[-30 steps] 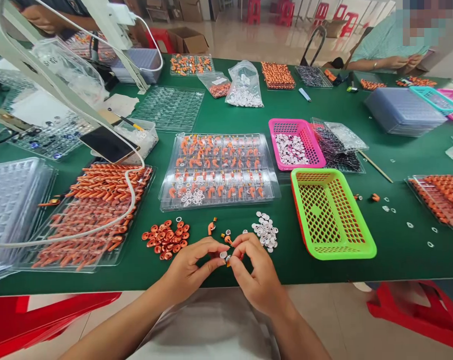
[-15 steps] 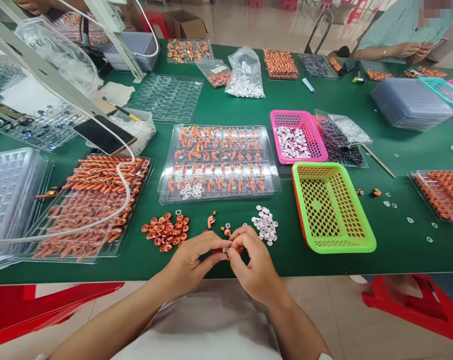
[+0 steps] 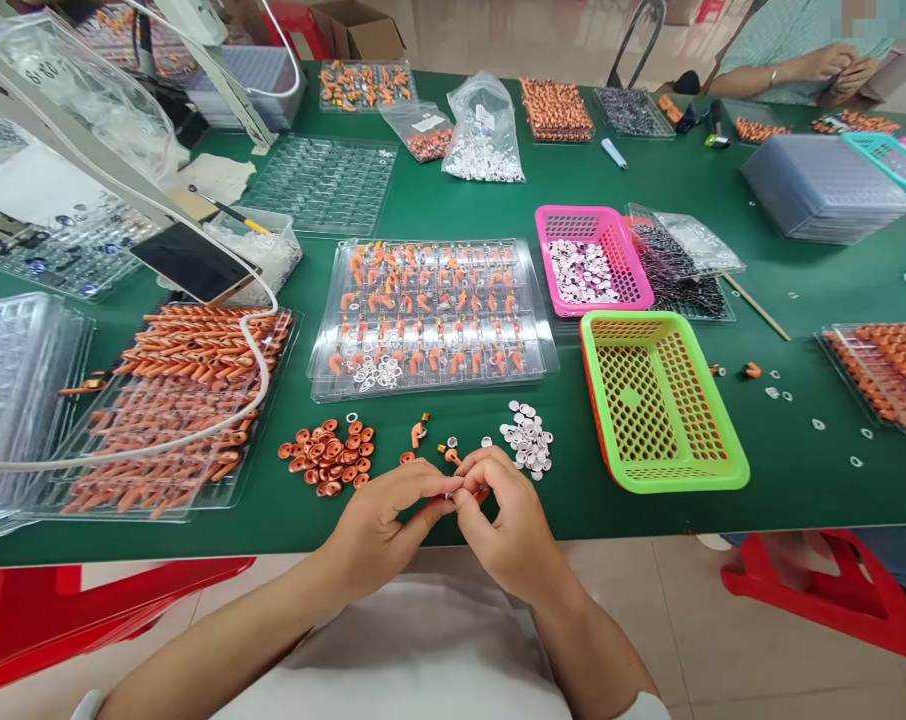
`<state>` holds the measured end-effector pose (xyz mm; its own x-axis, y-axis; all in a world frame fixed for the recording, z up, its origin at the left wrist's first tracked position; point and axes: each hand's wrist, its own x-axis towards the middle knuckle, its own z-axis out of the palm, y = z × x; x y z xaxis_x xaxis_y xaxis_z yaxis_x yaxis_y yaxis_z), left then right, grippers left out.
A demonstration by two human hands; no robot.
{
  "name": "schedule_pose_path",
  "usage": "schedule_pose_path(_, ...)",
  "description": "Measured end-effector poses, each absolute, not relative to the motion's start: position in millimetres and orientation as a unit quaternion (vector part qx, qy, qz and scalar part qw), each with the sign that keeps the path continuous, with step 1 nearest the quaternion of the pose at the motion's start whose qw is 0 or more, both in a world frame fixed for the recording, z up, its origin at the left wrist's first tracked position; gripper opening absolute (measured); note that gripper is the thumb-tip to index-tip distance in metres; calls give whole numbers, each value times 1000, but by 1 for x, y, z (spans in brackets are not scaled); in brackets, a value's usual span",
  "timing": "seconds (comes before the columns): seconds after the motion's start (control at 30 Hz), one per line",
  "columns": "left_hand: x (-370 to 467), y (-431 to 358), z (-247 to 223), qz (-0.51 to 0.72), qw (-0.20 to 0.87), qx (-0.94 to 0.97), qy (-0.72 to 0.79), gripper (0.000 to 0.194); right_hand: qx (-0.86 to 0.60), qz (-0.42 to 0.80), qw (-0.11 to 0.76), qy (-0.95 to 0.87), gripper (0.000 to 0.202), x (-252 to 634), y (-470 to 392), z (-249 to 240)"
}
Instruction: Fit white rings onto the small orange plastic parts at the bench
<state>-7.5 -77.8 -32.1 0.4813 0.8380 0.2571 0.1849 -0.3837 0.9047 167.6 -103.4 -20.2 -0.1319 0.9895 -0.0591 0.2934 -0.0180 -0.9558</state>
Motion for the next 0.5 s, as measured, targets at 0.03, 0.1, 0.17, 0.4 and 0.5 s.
schedule_pose_path(0.03,-8,-78,-30,371,443,739,345,24,-539,469,374,-591,15,168,-103,-19)
schedule_pose_path(0.1,-8,-77,-25,358,470,726,353,22,-534,481,373,-587,15,168,-101,-18)
schedule_pose_path(0.17,-9,-76,-22,332,514,697,374,19,-533,493,372,-579,16,167,-100,-18)
schedule_pose_path(0.4,-6,-71,-16,327,715,462,411,18,-504,546,395,-540,7,170,-106,-28)
schedule_pose_path(0.5,-6,-70,-15,333,739,417,412,20,-493,541,411,-543,14,174,-111,-32)
